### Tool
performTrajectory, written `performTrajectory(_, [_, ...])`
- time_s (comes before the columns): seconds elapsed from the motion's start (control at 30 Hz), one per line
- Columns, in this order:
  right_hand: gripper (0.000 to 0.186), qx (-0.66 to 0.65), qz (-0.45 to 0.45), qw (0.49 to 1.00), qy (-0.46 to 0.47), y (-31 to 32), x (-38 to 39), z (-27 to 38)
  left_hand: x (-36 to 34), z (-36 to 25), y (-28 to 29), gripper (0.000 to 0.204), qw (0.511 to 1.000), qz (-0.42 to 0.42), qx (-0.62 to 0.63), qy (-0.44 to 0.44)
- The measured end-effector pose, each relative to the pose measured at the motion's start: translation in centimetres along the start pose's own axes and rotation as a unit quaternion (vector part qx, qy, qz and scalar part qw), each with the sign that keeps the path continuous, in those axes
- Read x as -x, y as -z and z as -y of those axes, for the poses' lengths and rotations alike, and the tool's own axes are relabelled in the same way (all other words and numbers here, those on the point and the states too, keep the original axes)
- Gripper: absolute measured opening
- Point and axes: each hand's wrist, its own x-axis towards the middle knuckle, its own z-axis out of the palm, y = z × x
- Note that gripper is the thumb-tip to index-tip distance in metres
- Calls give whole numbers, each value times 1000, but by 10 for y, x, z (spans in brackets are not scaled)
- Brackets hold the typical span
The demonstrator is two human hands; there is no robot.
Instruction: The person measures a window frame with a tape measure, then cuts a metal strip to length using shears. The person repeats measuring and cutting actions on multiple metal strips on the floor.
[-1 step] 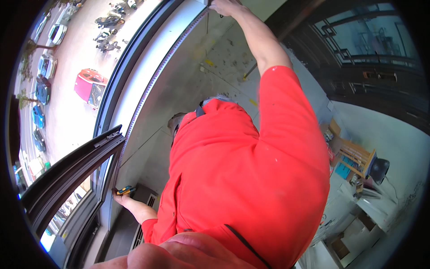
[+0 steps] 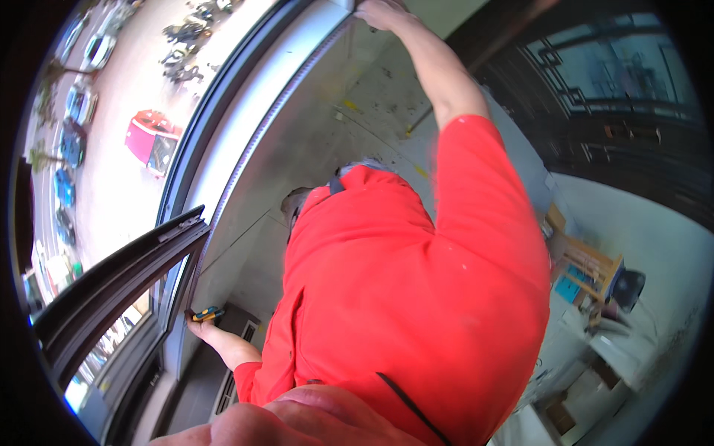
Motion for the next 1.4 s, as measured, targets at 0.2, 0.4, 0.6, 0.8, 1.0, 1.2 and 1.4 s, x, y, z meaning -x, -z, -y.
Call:
performTrajectory(0.2, [45,-578,236,754,-203,-28,-61,47,16,5,29,27,998,53,0,-30])
performTrajectory(0.4, [26,-218,278,934,-57,-44,40,-1,47,44,-16,18,990,7,109,-90])
performTrajectory(0.6, [28,-136,392,893,174,-46,90,119,230,119,-28,33,981,-106,100,-126])
performTrajectory(0.8, [32,-182,536,725,392,-109,175,325,399,233,12,29,994,-53,-38,-85])
performTrajectory(1.0, [39,-122,588,590,540,-128,277,452,558,371,171,47,953,-143,-265,-2])
performTrajectory(1.2, [36,55,500,460,731,-158,366,498,750,556,344,52,925,-342,-117,120])
performTrajectory(1.4, [27,200,375,276,862,-226,529,612,877,739,446,49,854,-481,22,198])
